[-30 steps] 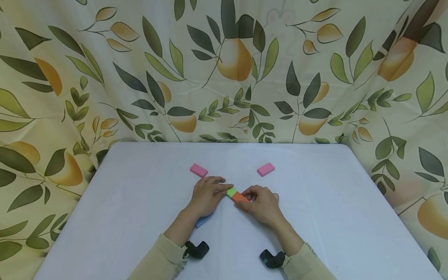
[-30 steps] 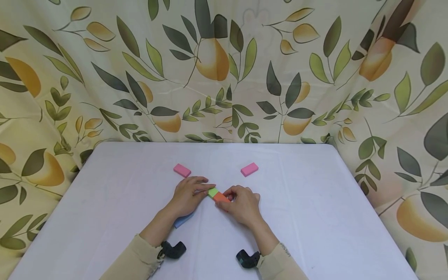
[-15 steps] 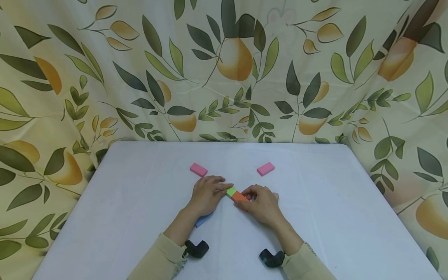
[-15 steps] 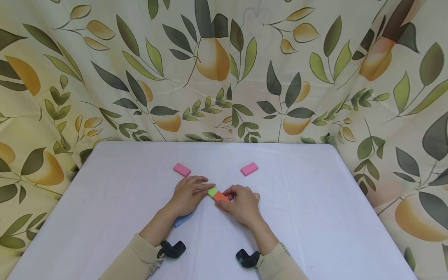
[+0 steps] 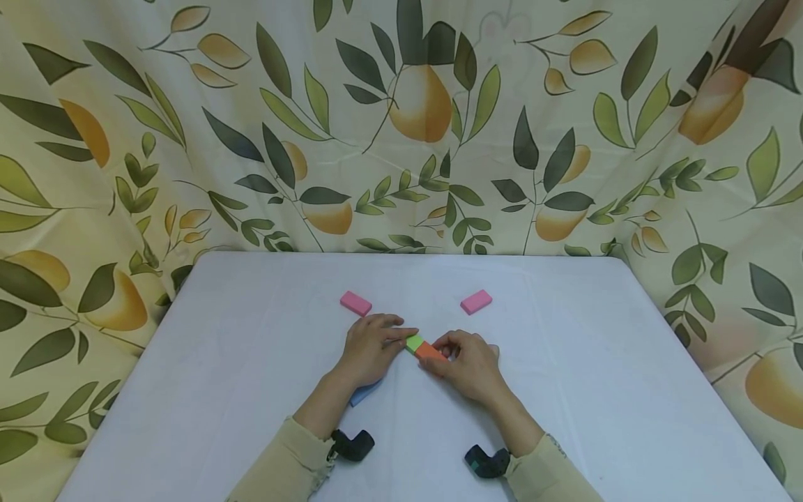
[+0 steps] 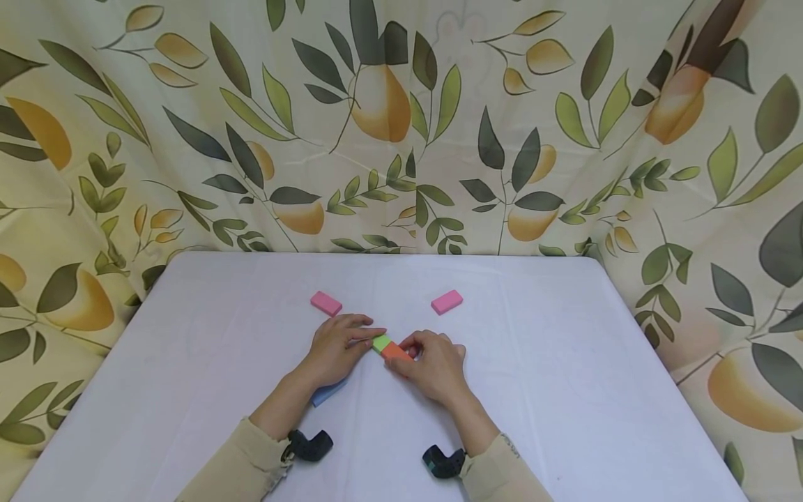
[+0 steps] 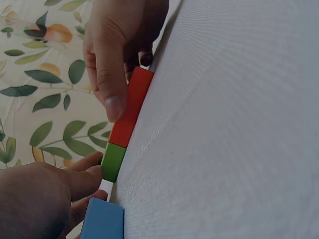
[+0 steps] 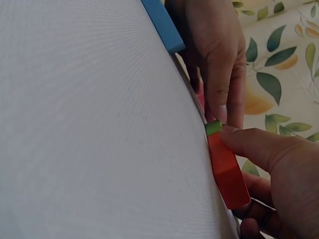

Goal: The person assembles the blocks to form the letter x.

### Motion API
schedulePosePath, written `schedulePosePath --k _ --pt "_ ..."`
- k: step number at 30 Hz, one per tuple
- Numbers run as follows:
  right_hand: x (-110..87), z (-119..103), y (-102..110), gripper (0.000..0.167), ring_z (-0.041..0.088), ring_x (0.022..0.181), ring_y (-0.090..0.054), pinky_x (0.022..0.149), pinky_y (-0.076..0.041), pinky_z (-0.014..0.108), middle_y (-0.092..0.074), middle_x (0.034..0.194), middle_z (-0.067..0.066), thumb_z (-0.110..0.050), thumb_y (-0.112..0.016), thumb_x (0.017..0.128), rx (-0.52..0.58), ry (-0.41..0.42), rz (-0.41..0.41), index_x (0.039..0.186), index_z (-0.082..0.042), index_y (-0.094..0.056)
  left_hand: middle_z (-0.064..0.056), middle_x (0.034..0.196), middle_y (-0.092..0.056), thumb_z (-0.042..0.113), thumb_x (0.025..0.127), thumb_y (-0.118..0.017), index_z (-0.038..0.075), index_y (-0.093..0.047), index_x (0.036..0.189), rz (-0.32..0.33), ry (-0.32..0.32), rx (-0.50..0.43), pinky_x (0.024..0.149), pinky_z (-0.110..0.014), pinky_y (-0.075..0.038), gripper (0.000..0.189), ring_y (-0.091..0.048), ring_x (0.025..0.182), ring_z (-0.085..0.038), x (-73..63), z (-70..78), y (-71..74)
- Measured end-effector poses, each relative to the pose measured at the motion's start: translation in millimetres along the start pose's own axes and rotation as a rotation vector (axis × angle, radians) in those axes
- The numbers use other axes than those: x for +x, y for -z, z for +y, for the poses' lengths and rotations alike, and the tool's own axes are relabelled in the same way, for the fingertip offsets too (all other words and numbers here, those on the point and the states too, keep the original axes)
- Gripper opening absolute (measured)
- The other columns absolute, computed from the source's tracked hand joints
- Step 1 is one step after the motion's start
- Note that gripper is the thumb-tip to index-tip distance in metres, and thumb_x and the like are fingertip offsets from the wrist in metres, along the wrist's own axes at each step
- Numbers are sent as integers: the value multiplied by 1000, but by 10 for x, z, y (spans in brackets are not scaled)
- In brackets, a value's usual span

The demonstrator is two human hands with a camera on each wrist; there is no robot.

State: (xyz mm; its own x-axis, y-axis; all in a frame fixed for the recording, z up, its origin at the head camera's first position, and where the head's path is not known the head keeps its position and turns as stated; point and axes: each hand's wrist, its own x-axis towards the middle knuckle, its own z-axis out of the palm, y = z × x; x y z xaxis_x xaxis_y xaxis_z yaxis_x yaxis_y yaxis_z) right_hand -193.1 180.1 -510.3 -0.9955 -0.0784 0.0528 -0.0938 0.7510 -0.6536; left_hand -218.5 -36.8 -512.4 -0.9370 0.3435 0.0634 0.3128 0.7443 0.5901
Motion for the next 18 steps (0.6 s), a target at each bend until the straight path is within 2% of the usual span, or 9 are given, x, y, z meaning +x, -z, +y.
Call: schedulePosePath --k 18 --pt "0 12 -11 30 14 82 -53 79 -24 40 -61 81 -10 -48 -87 79 -7 1 -8 97 -28 -75 0 149 -58 27 103 -64 38 -70 134 -8 9 -8 121 -62 -25 33 -39 148 -29 -5 29 29"
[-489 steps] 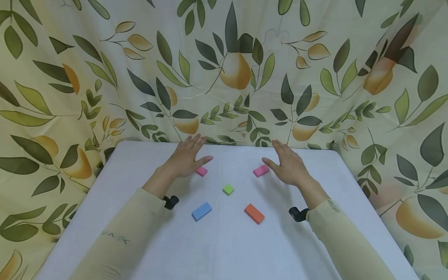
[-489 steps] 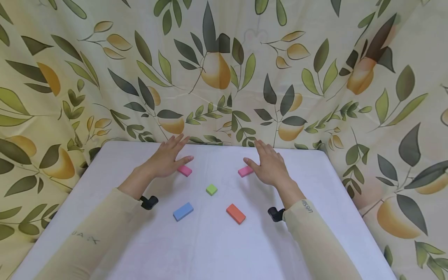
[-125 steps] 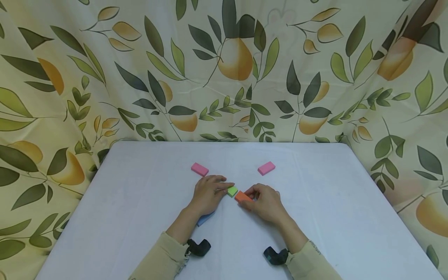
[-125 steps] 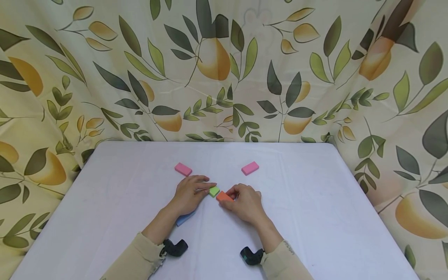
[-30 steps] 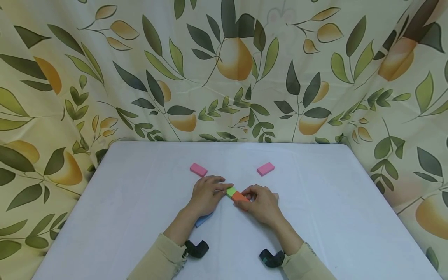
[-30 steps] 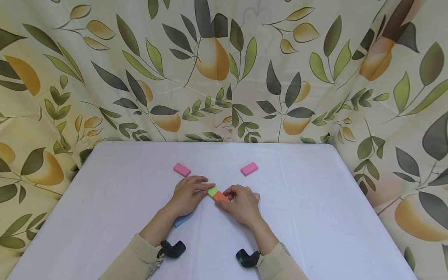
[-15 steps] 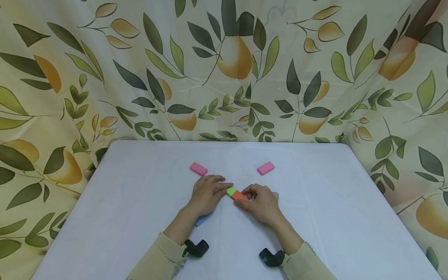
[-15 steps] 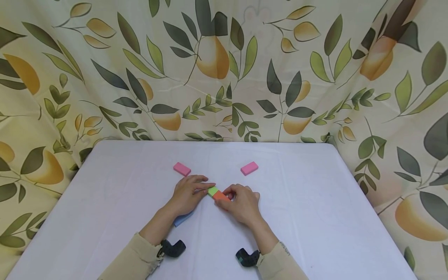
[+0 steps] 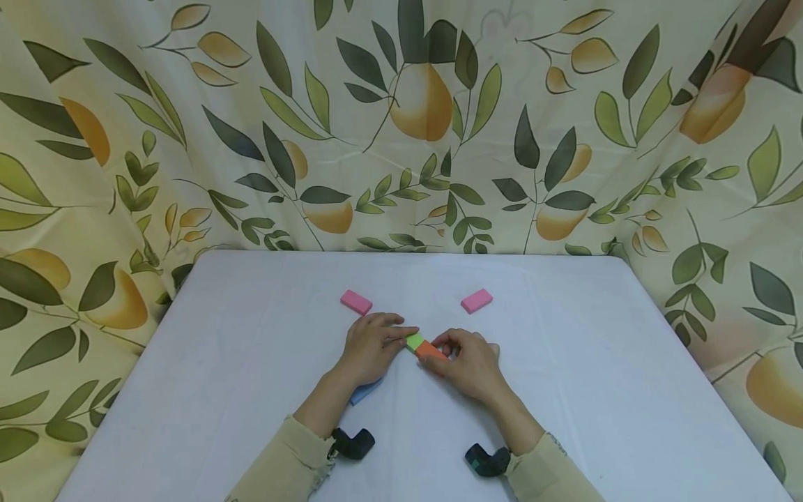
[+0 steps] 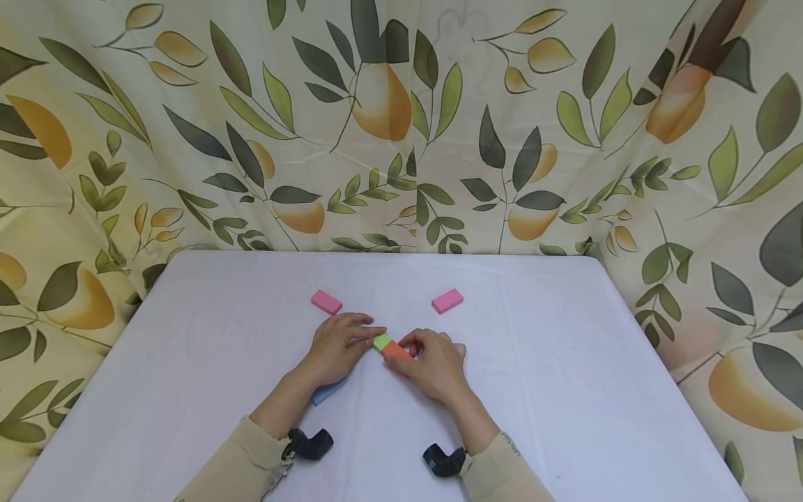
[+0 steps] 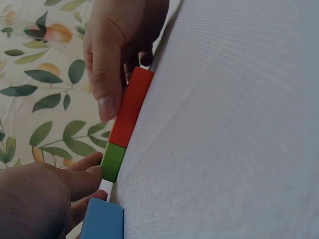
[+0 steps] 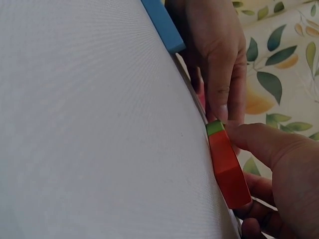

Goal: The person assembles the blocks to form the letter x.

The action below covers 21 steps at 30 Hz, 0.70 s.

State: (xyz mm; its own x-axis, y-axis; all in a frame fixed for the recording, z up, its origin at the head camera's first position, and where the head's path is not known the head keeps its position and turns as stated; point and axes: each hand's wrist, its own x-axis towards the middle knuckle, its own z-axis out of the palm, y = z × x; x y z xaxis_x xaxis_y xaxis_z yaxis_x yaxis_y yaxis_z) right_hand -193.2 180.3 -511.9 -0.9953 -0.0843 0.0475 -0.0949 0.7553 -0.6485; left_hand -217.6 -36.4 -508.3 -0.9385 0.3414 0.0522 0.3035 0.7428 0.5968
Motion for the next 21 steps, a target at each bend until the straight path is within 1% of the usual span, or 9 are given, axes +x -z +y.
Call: schedulePosePath --k 11,18,21 --pt "2 -7 20 30 14 82 -53 78 -24 40 -61 82 -10 -48 -87 79 3 3 -7 98 -28 -75 0 149 -58 28 103 -64 38 -70 133 1 -2 -1 121 -62 -25 32 -39 148 -30 -2 2 3" --pt "10 6 16 25 13 82 -53 77 -25 40 -62 81 -11 -49 -83 84 3 9 -5 97 -29 -75 -1 147 -59 27 103 -64 38 -71 133 8 -13 -2 120 -62 -26 32 -39 148 -30 -4 -8 6" --pt "15 7 21 22 13 82 -53 77 -25 39 -62 81 -10 -47 -81 87 7 0 -14 98 -28 -76 -1 148 -59 28 103 -64 38 -71 133 7 -14 -5 120 -62 -25 32 -39 148 -30 -4 -11 5"
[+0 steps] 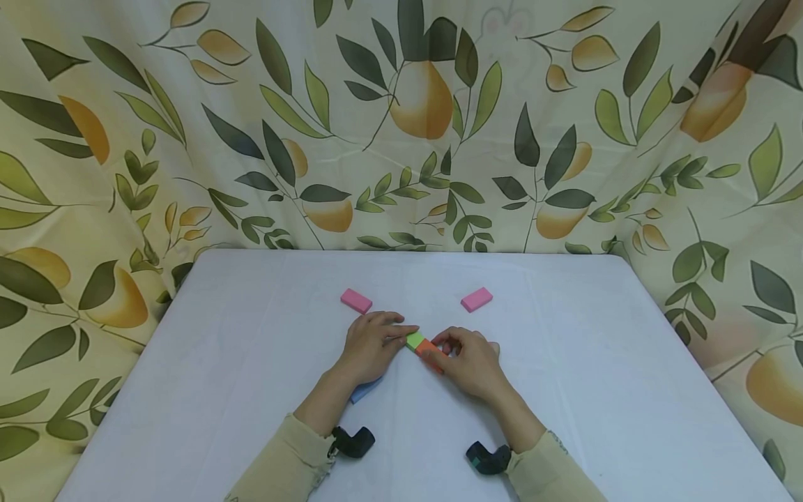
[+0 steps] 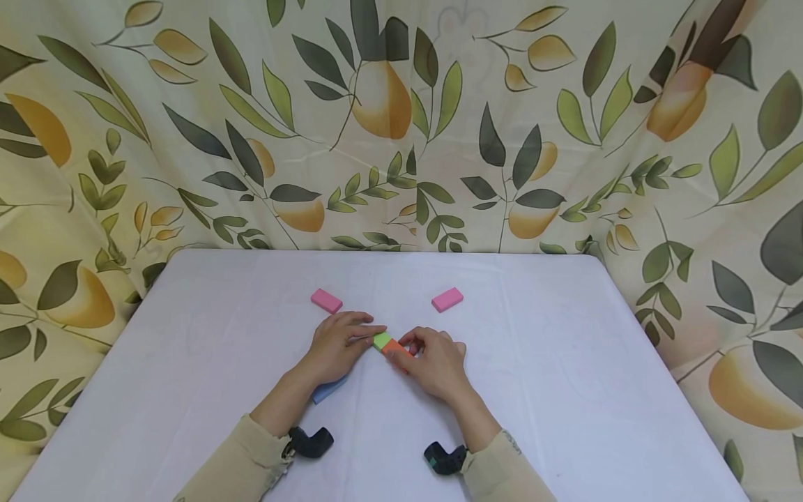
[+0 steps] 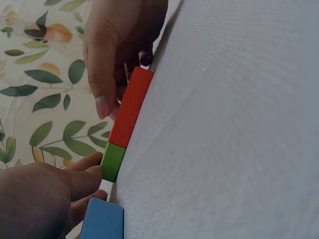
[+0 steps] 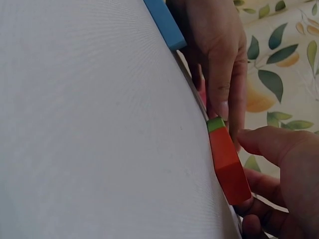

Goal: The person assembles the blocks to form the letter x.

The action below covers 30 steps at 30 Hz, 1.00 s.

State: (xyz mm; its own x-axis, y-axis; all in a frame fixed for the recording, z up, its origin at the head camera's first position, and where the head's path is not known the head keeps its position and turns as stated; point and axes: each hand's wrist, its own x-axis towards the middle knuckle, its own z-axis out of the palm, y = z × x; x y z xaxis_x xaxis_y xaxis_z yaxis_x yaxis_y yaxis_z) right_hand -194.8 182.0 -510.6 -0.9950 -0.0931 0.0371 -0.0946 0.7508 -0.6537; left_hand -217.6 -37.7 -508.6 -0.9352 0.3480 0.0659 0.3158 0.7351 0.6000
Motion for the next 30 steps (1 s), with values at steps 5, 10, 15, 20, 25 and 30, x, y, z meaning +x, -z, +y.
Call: schedulePosePath --k 5,10,15,20,25,30 --pt "14 -9 21 19 13 81 -53 77 -25 39 -62 81 -8 -41 -80 89 8 -12 -27 100 -26 -75 -1 148 -59 28 104 -63 38 -70 133 -4 -5 6 121 -62 -25 32 -39 148 -30 8 -4 1" --pt "22 -15 46 18 13 81 -54 78 -25 40 -63 82 -8 -39 -79 90 24 -14 -50 101 -26 -75 0 148 -59 28 104 -63 38 -70 134 -2 1 12 121 -62 -25 32 -38 148 -29 16 -9 -5" --pt "20 1 57 14 13 81 -55 79 -25 39 -64 84 -8 -36 -77 92 38 -13 -67 102 -25 -75 0 148 -59 28 104 -63 38 -70 134 -1 2 10 121 -62 -25 33 -38 148 -29 14 -12 -13" --pt "15 4 61 11 14 82 -54 79 -25 40 -64 84 -7 -32 -76 93 43 -22 -71 102 -24 -75 0 148 -59 28 103 -63 38 -70 134 -2 0 5 121 -62 -25 33 -39 148 -29 13 -10 -14" --pt "13 2 62 11 15 82 -53 79 -25 40 -64 84 -7 -31 -76 93 45 -30 -71 101 -24 -75 0 148 -59 28 103 -64 37 -70 134 -2 3 0 121 -62 -24 33 -39 148 -30 11 1 -6" --pt "15 0 60 11 14 83 -54 80 -25 40 -65 85 -8 -31 -76 93 53 -27 -73 101 -24 -75 -1 148 -59 27 103 -64 37 -69 135 -9 5 8 121 -62 -25 33 -38 148 -30 8 13 5"
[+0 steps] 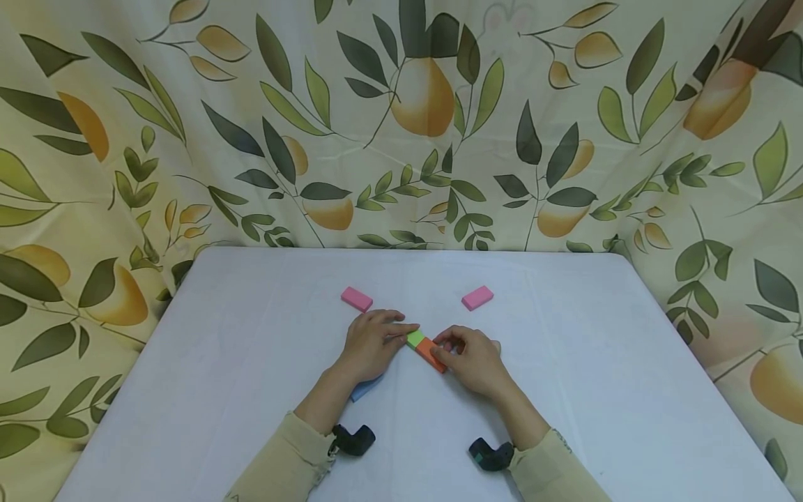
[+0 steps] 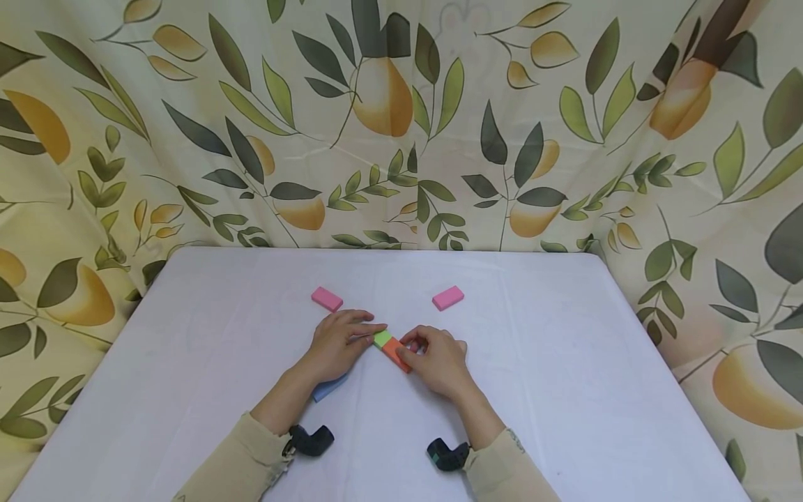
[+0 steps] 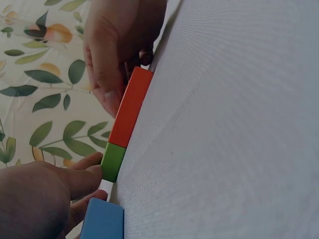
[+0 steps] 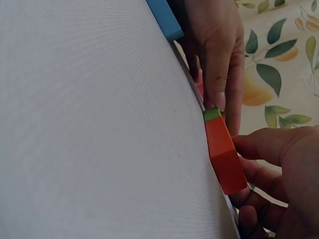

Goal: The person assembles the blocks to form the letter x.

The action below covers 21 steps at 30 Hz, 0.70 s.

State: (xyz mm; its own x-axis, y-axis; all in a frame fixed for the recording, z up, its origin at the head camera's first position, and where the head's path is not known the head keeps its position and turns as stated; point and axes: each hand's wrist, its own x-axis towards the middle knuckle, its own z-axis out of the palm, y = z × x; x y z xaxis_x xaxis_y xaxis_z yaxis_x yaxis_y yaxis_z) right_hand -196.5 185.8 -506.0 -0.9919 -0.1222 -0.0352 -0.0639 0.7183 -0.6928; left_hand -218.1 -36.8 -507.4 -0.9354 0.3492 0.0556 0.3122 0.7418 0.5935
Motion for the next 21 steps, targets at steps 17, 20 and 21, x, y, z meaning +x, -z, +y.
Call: schedulePosePath --k 17,20,21 --pt "5 12 0 11 13 83 -55 80 -24 40 -65 85 -8 -32 -77 92 5 5 0 101 -24 -76 0 149 -58 28 104 -63 37 -68 136 -2 -8 6 122 -62 -23 34 -37 149 -30 1 -7 -11" --pt "2 6 2 11 13 83 -55 81 -25 40 -65 85 -8 -32 -77 92 4 5 -1 101 -24 -76 -1 149 -59 29 104 -62 36 -68 136 -3 -13 11 122 -62 -23 34 -38 149 -30 4 -11 -11" --pt "0 4 3 11 13 83 -56 81 -25 40 -65 85 -8 -32 -77 92 4 4 0 101 -24 -76 -1 149 -59 30 104 -62 36 -68 137 -4 -13 9 122 -62 -23 34 -38 149 -30 5 -11 -10"
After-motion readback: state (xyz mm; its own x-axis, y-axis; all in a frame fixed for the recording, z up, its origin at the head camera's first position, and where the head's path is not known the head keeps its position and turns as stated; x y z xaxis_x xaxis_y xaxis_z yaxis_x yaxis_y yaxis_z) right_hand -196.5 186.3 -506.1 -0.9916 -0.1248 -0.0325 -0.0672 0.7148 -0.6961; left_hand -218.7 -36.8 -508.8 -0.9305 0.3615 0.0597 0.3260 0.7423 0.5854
